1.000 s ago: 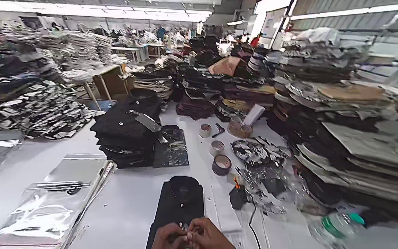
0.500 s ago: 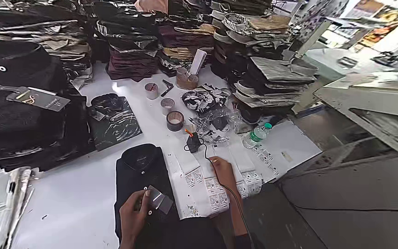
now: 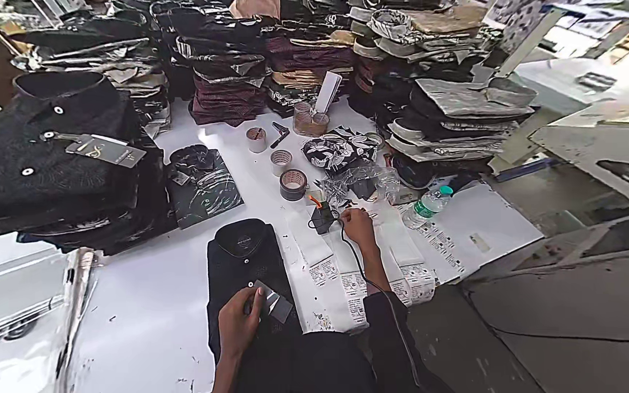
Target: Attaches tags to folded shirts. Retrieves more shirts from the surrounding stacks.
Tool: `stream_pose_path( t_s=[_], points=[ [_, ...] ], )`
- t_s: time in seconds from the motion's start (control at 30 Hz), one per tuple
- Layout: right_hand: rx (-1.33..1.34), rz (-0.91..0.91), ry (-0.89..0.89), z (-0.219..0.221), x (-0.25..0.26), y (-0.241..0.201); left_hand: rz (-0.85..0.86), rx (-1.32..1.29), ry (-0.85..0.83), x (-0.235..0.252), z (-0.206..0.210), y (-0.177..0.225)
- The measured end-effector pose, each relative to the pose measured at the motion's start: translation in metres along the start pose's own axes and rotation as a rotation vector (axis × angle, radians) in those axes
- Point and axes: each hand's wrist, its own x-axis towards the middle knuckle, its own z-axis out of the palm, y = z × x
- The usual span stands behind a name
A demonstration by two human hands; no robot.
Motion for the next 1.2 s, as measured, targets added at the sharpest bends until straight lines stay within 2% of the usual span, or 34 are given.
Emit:
stream_pose_path(
  t_s=[0.13, 0.23, 0.33, 0.4, 0.5, 0.63, 0.73, 0.8, 0.87, 0.97, 1.07, 1.13, 1.2],
  points=[
    [-0.014, -0.145, 0.073, 0.018, -0.002, -0.003, -0.013, 0.003, -0.013, 0.002, -0.002, -0.001],
    [-0.027, -0.228, 0.247, 0.025, -0.002, -0.002, -0.013, 0.001, -0.034, 0.004, -0.002, -0.003],
    [0.004, -0.385, 0.318, 0.024, 0.021, 0.012, -0.007, 0.006, -0.034, 0.003, -0.003, -0.002],
    [-0.043, -0.417, 0.372, 0.020, 0.044, 0.027, 0.003, 0.013, -0.044, 0.002, -0.003, -0.002],
    [-0.121, -0.357, 0.431, 0.005, 0.072, 0.032, 0.008, 0.015, -0.053, 0.003, -0.002, -0.003],
    [-0.284, -0.115, 0.517, -0.008, 0.074, 0.004, 0.009, 0.027, -0.076, 0.006, -0.003, -0.003],
    [-0.359, 0.115, 0.271, -0.011, 0.061, -0.022, -0.008, 0.020, -0.085, 0.005, -0.003, -0.004],
    [-0.282, 0.166, 0.113, -0.017, 0.059, -0.034, -0.019, 0.014, -0.079, 0.006, -0.002, -0.004],
    [-0.141, 0.118, 0.020, -0.016, 0.069, -0.034, -0.031, 0.020, -0.076, 0.006, -0.002, -0.003],
    [-0.004, -0.059, 0.118, 0.001, 0.094, -0.017, -0.030, 0.030, -0.080, 0.005, -0.001, -0.003],
    [-0.074, -0.189, 0.019, 0.012, 0.121, 0.001, -0.031, 0.037, -0.078, 0.005, -0.001, -0.004],
    [-0.152, -0.171, -0.100, 0.014, 0.126, 0.009, -0.040, 0.041, -0.080, 0.005, -0.001, -0.004],
    [-0.166, -0.124, -0.121, 0.011, 0.119, 0.013, -0.041, 0.039, -0.076, 0.006, -0.001, -0.003]
  ],
)
